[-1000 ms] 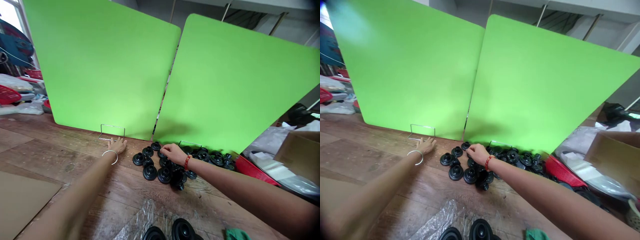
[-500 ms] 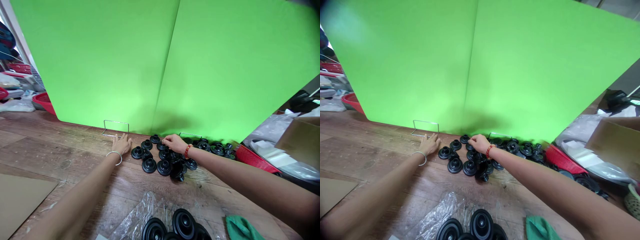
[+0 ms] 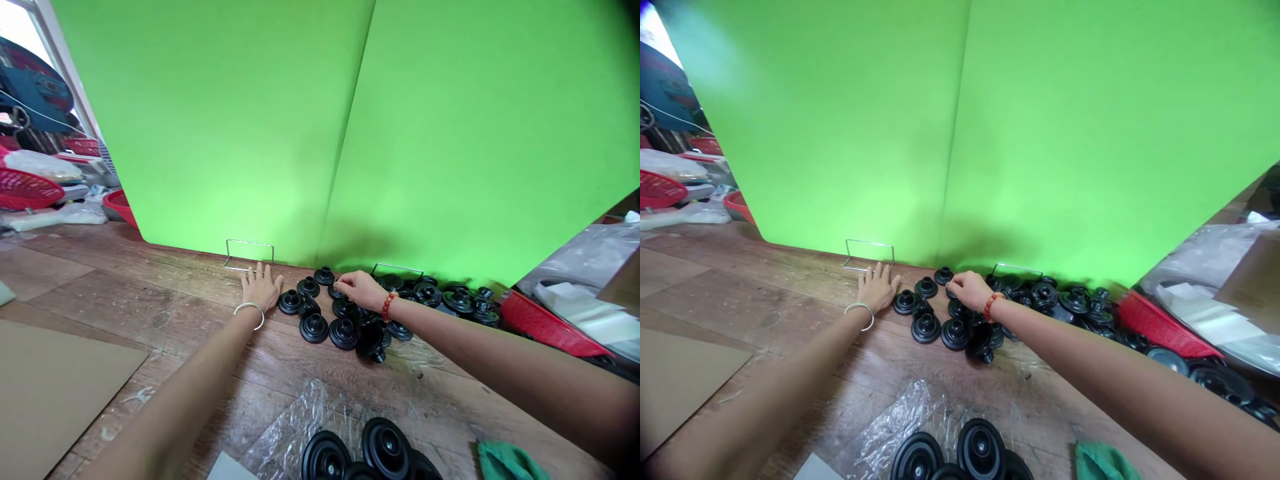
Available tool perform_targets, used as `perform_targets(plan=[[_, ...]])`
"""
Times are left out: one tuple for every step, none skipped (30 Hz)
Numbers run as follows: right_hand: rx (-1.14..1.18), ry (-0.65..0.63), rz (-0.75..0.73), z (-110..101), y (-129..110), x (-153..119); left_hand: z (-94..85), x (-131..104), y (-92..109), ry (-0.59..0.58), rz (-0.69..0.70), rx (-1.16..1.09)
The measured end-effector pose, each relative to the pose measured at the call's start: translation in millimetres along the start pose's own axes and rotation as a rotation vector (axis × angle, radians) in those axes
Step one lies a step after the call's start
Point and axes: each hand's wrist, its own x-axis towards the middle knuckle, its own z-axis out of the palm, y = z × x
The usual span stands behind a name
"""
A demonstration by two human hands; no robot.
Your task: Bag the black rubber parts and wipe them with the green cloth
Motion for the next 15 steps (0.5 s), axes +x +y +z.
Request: perform_targets(plan=[[0.005,0.001,0.001,-1,0,-1,0.0,-1,0,0.014,-0.010,0.001],[0.011,0.003,0.004,-3,0,-2,-0.4,-2,0,0.025,-0.016,0.001],[0.019,0.005,0.007,-5,1,-3,-0.9,-3,1,0.033,-0.016,0.001],[0.028,0.006,0.009,-8,1,-6,-1.4,-4,1,0.040,-0.013,0.001],[0.040,0.007,0.011,-10,2,-9,-1.8,-5,1,0.049,-0.007,-0.001],[0.053,0.005,0.012,-14,3,-14,-1.9,-6,1,0.061,-0.003,-0.003],[0.066,0.003,0.012,-18,3,-20,-1.7,-7,1,0.074,0.000,-0.008],[0.078,-0.001,0.012,-23,3,-29,-1.2,-7,1,0.085,0.004,-0.016],[0.094,-0.007,0.013,-29,3,-39,-0.6,-7,1,0.092,0.007,-0.027],[0.114,-0.016,0.014,-36,2,-52,-0.1,-6,1,0.094,0.011,-0.041],[0.136,-0.022,0.014,-45,1,-67,0.3,-5,1,0.096,0.010,-0.060],[0.156,-0.028,0.014,-54,-1,-84,0.1,-4,1,0.098,0.005,-0.081],[0.171,-0.030,0.014,-65,-3,-103,-0.8,-2,0,0.103,-0.006,-0.106],[0.180,-0.028,0.019,-75,-5,-124,-2.6,0,-1,0.115,-0.026,-0.134],[0.183,-0.022,0.034,-86,-6,-146,-5.4,1,-2,0.131,-0.054,-0.164]])
